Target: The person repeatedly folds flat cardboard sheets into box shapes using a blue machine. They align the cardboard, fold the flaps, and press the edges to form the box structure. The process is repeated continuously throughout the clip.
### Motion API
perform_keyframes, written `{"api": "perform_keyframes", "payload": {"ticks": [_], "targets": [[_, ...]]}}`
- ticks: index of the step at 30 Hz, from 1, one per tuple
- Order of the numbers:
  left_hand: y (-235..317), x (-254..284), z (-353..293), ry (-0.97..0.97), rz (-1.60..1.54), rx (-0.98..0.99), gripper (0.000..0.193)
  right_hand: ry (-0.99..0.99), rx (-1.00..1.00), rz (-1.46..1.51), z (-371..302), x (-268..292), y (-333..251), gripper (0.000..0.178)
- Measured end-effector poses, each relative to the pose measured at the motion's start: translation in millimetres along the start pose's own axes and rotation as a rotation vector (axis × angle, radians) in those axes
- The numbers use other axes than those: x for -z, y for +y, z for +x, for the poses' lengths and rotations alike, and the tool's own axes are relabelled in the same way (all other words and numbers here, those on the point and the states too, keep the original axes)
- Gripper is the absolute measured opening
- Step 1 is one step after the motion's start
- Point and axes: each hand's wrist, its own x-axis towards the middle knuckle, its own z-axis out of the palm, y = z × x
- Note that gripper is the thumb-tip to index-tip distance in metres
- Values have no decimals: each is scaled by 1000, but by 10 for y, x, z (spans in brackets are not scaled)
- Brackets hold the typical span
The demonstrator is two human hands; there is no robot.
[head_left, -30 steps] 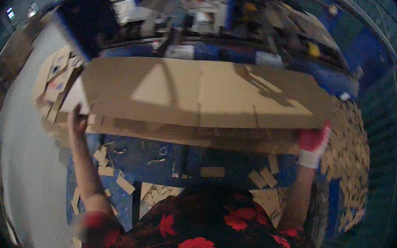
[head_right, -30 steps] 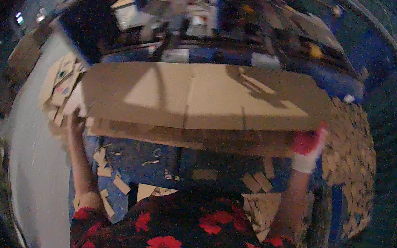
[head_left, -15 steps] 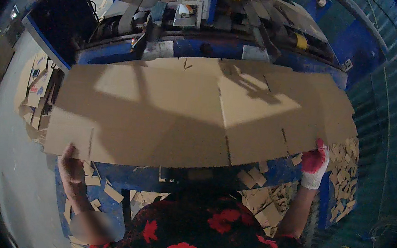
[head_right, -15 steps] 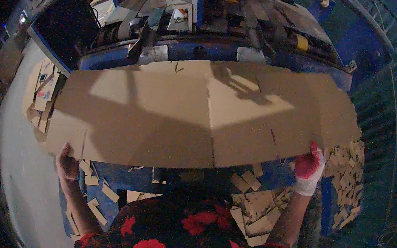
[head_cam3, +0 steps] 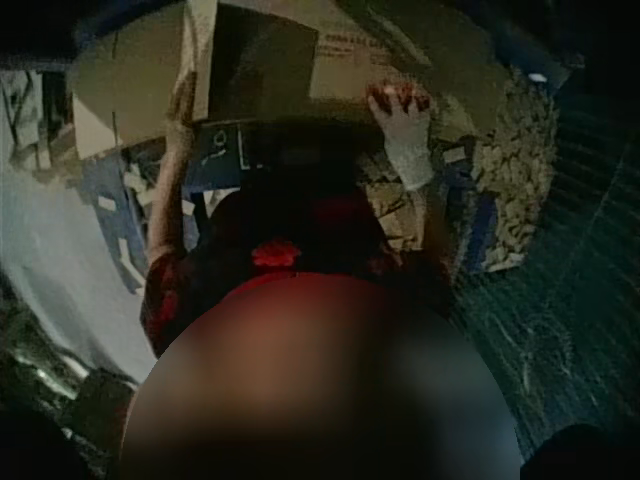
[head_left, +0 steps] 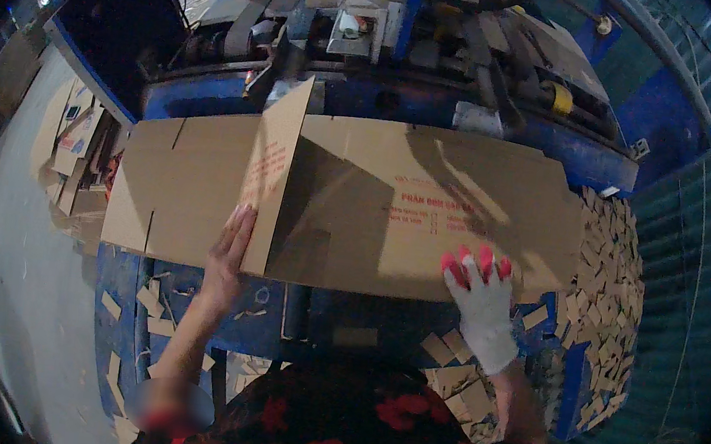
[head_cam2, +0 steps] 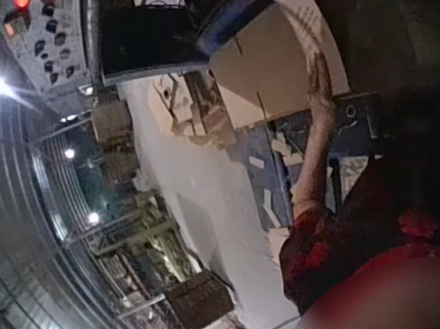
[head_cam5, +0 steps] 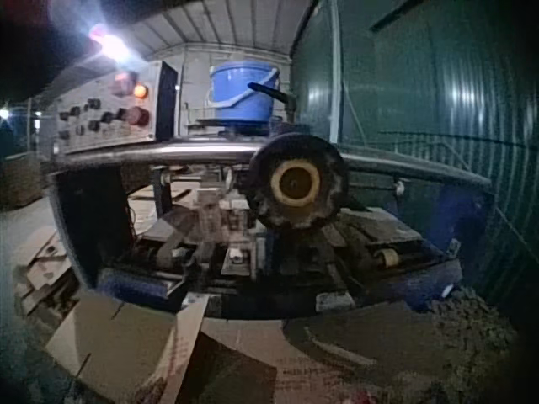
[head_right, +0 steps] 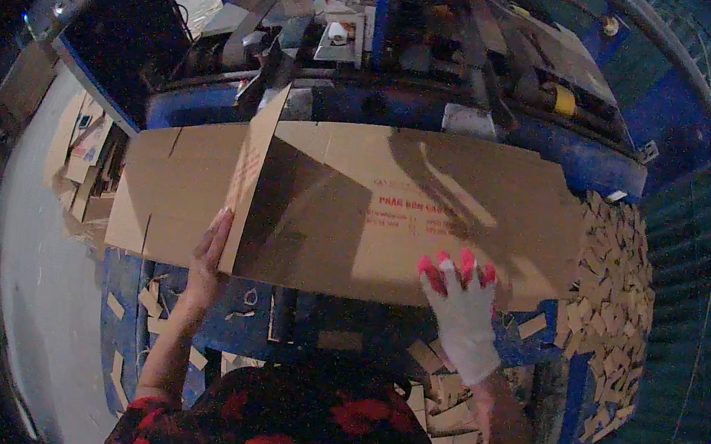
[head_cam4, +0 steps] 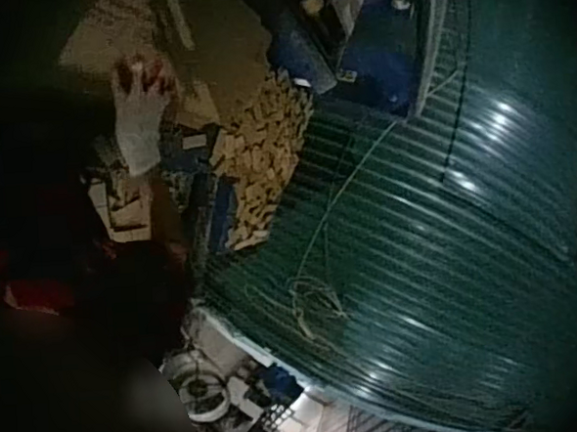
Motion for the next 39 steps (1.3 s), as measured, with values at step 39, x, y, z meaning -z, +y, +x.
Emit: {"api": "perform_keyframes", "payload": {"ticks": [39], "targets": [[-3012, 1192, -1345, 45, 608, 892, 83, 69, -872, -72, -1210, -236, 445, 81]]}}
